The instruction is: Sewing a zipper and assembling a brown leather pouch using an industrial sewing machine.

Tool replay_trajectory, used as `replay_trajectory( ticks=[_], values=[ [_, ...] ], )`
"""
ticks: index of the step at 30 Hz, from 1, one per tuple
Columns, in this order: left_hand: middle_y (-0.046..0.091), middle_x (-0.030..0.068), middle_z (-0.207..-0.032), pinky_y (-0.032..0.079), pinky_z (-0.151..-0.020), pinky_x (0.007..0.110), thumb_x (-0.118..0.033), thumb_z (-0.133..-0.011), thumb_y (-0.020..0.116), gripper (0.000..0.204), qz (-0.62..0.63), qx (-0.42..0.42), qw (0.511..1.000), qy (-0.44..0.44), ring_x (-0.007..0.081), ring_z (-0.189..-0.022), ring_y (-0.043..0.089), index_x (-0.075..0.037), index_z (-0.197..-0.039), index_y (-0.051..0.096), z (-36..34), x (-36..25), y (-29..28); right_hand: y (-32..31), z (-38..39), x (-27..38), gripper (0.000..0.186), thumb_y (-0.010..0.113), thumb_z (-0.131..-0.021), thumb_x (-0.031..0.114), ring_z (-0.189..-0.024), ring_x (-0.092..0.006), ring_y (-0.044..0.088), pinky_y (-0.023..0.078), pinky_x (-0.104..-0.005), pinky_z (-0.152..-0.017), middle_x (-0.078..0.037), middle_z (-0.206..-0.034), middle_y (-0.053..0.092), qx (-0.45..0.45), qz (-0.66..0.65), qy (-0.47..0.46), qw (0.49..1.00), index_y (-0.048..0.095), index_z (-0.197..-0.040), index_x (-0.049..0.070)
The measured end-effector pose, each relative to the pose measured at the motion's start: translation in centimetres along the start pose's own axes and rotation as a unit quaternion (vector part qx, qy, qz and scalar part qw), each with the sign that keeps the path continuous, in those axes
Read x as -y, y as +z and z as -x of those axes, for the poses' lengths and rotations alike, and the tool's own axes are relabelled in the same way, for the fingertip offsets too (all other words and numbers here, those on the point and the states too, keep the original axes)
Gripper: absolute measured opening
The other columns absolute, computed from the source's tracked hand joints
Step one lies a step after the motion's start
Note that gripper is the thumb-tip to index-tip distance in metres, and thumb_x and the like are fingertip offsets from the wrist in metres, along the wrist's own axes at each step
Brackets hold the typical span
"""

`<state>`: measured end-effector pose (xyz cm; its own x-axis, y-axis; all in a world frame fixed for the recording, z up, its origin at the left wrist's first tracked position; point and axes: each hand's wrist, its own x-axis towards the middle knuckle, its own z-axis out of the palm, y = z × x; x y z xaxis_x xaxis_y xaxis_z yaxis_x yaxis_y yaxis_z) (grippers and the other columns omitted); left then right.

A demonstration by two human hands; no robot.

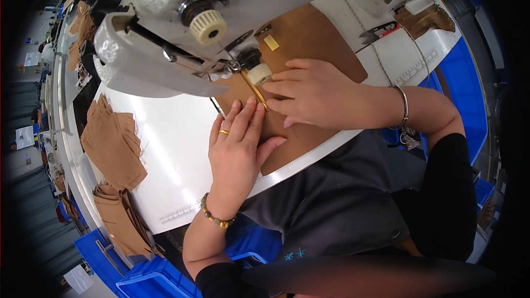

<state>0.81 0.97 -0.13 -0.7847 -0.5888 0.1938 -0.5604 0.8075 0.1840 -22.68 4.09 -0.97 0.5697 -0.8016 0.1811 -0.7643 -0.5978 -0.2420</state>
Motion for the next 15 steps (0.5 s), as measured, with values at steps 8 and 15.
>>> replay_trajectory(
  ticks=[8,15],
  values=[
    [0.067,0.0106,-0.134,0.047,-0.105,0.045,-0.042,-0.075,0.082,0.067,-0.011,-0.014,1.000,0.006,0.0314,-0.127,0.061,-0.003,-0.128,0.070,-0.6,0.6,0.1,-0.2,0.1,0.2,0.051,0.076,-0.081,0.041,-0.128,-0.0263,0.059,0.044,-0.0444,-0.109,-0.010,-0.136,0.064,-0.015,0.047,0.000,0.999,0.069,-0.123,0.012],
    [0.069,0.0112,-0.128,0.050,-0.101,0.042,-0.044,-0.077,0.080,0.064,-0.016,-0.044,0.999,0.014,0.0299,-0.117,0.065,-0.002,-0.124,0.072,-2.5,2.2,0.4,0.0,-1.7,-1.7,0.052,0.076,-0.078,0.043,-0.120,-0.0276,0.062,0.045,-0.0449,-0.108,-0.009,-0.111,0.071,-0.022,0.014,0.016,1.000,0.073,-0.118,0.010]
  ],
)
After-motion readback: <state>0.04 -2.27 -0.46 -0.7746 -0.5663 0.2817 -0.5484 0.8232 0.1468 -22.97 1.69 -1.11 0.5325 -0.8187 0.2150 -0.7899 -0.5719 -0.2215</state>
